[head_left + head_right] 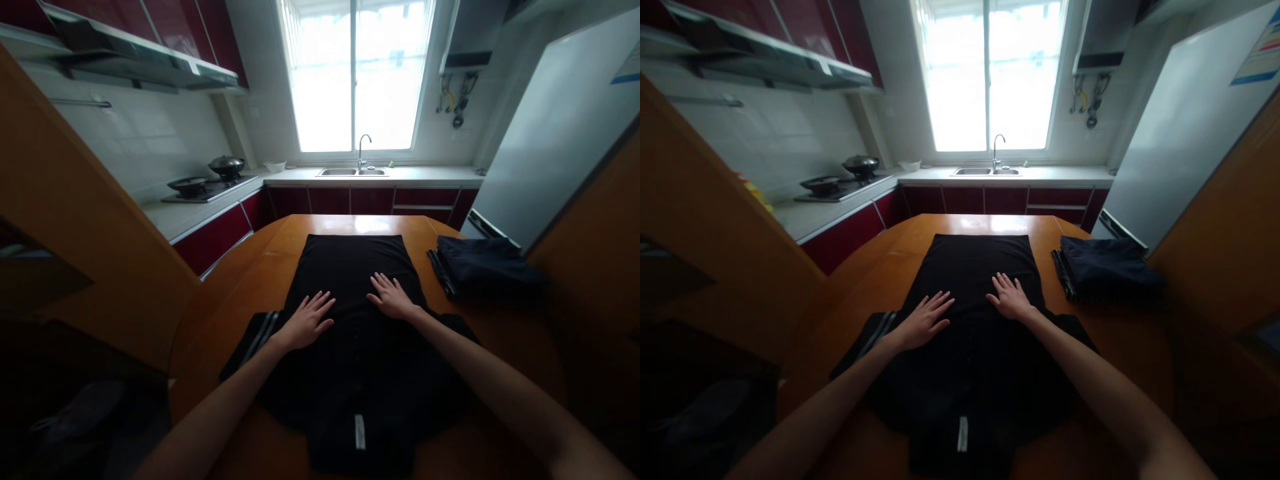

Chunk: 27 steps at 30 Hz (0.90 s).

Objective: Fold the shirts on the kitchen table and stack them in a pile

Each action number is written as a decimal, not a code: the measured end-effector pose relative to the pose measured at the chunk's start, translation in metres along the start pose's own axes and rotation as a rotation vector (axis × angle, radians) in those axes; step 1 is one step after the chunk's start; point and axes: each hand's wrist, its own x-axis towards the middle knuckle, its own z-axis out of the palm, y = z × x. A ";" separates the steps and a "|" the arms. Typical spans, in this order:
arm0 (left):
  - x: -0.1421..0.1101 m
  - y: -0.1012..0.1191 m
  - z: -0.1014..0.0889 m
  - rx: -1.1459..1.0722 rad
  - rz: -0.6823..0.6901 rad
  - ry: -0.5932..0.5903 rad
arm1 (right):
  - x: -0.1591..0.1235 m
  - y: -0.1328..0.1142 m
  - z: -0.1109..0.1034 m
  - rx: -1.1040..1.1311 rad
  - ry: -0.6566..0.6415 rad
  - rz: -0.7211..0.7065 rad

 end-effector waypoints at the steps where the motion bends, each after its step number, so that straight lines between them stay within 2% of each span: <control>1: -0.001 0.000 0.001 -0.002 -0.002 -0.018 | 0.001 0.002 0.002 -0.008 0.005 0.036; 6: -0.005 -0.003 -0.001 -0.001 -0.025 -0.053 | 0.007 0.011 0.005 -0.048 0.083 0.207; 9: 0.006 0.007 -0.005 -0.029 -0.045 -0.094 | 0.005 0.002 0.007 -0.057 0.078 0.201; 12: 0.037 0.028 -0.004 -0.057 -0.017 -0.108 | 0.000 -0.011 0.011 -0.060 0.063 0.107; 15: 0.084 0.051 0.003 -0.071 0.013 -0.090 | -0.005 -0.018 0.013 -0.065 0.079 0.035; 19: 0.137 0.069 0.019 -0.052 -0.043 -0.044 | -0.007 -0.017 0.011 -0.071 0.122 0.083; 22: 0.152 0.070 0.029 0.010 -0.049 0.048 | -0.007 -0.013 0.011 -0.082 0.153 0.189; 27: 0.149 0.066 0.035 0.062 -0.024 0.094 | -0.001 0.000 0.012 -0.089 0.168 0.326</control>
